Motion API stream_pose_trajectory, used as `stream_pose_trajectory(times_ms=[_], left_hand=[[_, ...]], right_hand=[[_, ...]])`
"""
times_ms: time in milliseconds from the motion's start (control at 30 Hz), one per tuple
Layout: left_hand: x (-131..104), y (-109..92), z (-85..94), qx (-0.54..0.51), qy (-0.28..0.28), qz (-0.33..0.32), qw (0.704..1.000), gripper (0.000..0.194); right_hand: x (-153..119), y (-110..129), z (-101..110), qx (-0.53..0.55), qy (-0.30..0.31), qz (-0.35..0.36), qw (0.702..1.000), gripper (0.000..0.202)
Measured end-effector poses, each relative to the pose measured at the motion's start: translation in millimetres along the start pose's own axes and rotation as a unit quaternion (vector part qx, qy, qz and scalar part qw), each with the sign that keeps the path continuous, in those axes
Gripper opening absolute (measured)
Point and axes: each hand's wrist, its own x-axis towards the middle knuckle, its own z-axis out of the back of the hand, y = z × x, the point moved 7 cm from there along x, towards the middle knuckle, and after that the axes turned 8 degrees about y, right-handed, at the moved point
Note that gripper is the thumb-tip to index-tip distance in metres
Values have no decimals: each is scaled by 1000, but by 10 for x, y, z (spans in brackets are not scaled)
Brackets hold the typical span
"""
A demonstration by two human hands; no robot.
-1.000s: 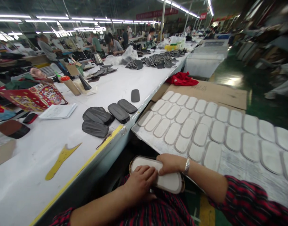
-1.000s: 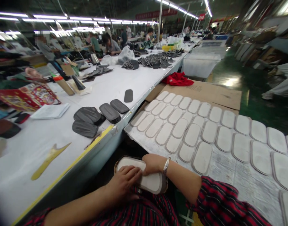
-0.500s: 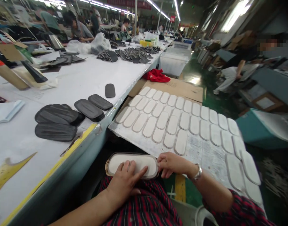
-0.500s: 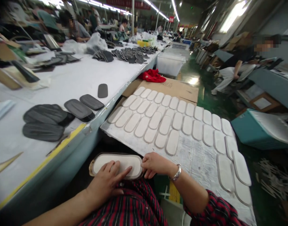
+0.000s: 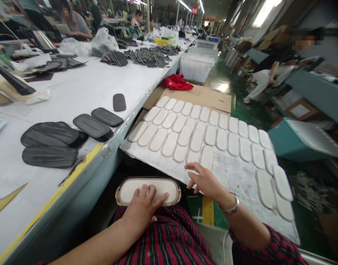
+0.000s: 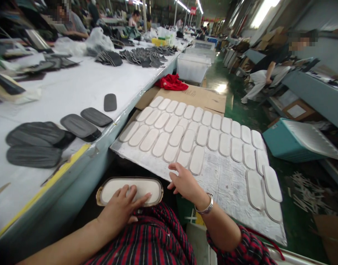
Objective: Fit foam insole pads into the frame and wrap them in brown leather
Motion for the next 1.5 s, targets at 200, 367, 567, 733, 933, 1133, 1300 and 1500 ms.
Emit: stream_pose_trajectory(times_ms=[200, 367, 567, 733, 933, 1133, 1300, 1500], left_hand=[[26, 2, 73, -9, -14, 12, 1000, 86], [25, -41, 102, -26, 0, 25, 999, 87], [-24, -84, 98, -28, 6, 16, 999, 85], [-39, -104, 100, -19, -3, 12, 1000, 84], [-3, -89, 56, -8, 1, 26, 1000, 92], [35, -62, 36, -22, 21, 25, 999, 99], [28, -35, 59, -30, 21, 10, 999, 99], [11, -69, 82, -64, 20, 8, 998, 92]], right_hand=[[-14, -520, -207, 60, 11, -59, 996, 16], [4, -914, -607, 198, 77, -93, 973, 28], [9, -963, -856, 364, 119, -64, 922, 31], [-14, -896, -923, 450, 137, -23, 882, 25], [6, -866, -996, 518, 140, 35, 843, 25], [181, -938, -1041, 455, 155, 14, 877, 40], [200, -844, -923, 399, 209, -29, 892, 36], [131, -703, -733, 234, 187, -101, 949, 38]])
